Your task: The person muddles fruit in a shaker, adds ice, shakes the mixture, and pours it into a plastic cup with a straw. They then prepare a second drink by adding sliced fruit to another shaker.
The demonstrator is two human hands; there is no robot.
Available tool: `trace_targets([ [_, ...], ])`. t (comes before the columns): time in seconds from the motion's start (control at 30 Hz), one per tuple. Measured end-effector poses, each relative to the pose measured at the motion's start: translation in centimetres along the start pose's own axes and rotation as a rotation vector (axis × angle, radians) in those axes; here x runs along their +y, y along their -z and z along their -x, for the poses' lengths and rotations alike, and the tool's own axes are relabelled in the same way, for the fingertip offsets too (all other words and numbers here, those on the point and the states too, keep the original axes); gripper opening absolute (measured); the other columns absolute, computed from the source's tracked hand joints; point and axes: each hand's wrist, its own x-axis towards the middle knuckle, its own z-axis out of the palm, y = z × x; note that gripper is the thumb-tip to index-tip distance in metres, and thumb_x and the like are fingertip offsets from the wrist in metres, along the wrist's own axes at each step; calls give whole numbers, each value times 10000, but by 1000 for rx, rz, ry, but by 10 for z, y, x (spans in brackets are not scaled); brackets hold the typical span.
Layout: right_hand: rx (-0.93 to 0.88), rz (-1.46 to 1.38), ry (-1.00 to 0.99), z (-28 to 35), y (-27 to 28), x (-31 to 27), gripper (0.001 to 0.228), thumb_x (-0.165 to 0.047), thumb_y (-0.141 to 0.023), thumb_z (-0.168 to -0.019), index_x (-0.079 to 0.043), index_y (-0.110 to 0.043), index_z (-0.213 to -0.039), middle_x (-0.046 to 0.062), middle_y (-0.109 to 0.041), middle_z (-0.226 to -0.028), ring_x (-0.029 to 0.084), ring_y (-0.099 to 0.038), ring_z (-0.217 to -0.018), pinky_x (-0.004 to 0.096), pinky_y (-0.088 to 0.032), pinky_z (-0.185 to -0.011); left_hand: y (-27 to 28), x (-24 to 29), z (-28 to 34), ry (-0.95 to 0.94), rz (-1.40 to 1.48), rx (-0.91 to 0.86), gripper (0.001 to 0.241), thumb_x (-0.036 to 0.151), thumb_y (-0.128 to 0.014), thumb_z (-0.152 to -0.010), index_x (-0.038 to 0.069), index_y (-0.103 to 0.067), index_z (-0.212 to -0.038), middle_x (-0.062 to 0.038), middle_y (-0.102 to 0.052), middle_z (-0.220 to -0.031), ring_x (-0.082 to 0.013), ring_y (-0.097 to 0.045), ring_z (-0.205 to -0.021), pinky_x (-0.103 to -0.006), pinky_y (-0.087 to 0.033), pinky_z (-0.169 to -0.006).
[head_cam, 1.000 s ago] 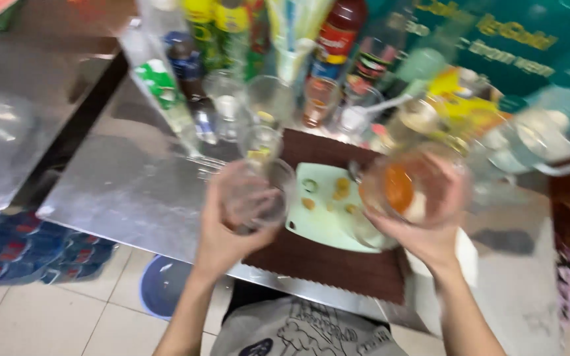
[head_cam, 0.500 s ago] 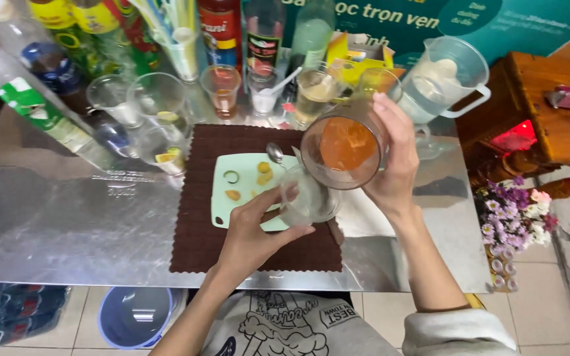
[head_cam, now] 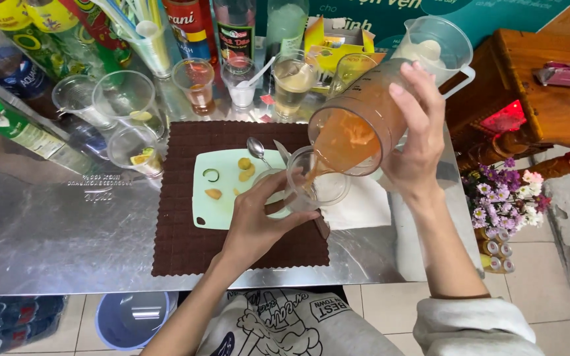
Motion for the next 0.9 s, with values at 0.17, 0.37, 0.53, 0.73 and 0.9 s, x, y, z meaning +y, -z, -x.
trace_targets([
  [0.17,21,-4,57,-6,5,4,621,32,-845,-1044,-80,-413,-1476,240,-400,-1528,432,-390,-1477,622,-332,-1296,0,3,-4,85,-69,-1,587,278,-867,-759,153,-661,-1294,17,-715,-1260,-126,-651,-1177,-279,-637,-826],
  [0.37,38,-26,59,-14,6,0,501,12,-756,-1094,-118,-434,-1456,244,-382,-1529,475,-389,-1484,718,-256,-1293,2,5,-7,58,-84,-16,617,253,-869,-760,155,-633,-1322,-7,-686,-1272,-131,-622,-1112,-308,-681,-883],
  [0.53,12,2,105,-21,7,1,599,59,-822,-1086,-165,-420,-1469,231,-362,-1544,454,-363,-1502,778,-245,-1272,5,8,-7,116,-77,-5,657,231,-889,-734,155,-633,-1335,1,-707,-1247,-111,-626,-1080,-295,-669,-885],
  [0.73,5,33,210,-34,8,4,378,83,-675,-1115,-129,-513,-1383,271,-408,-1476,491,-404,-1438,795,-238,-1228,8,8,-9,64,-74,13,633,209,-895,-742,134,-642,-1318,11,-712,-1187,-100,-630,-1041,-272,-668,-820],
  [0.9,2,30,293,-45,9,14,457,115,-718,-1085,-196,-580,-1390,245,-429,-1477,468,-394,-1436,774,-154,-1236,10,6,-11,53,-67,5,627,195,-891,-752,142,-634,-1322,15,-701,-1196,-115,-634,-1067,-272,-660,-819],
])
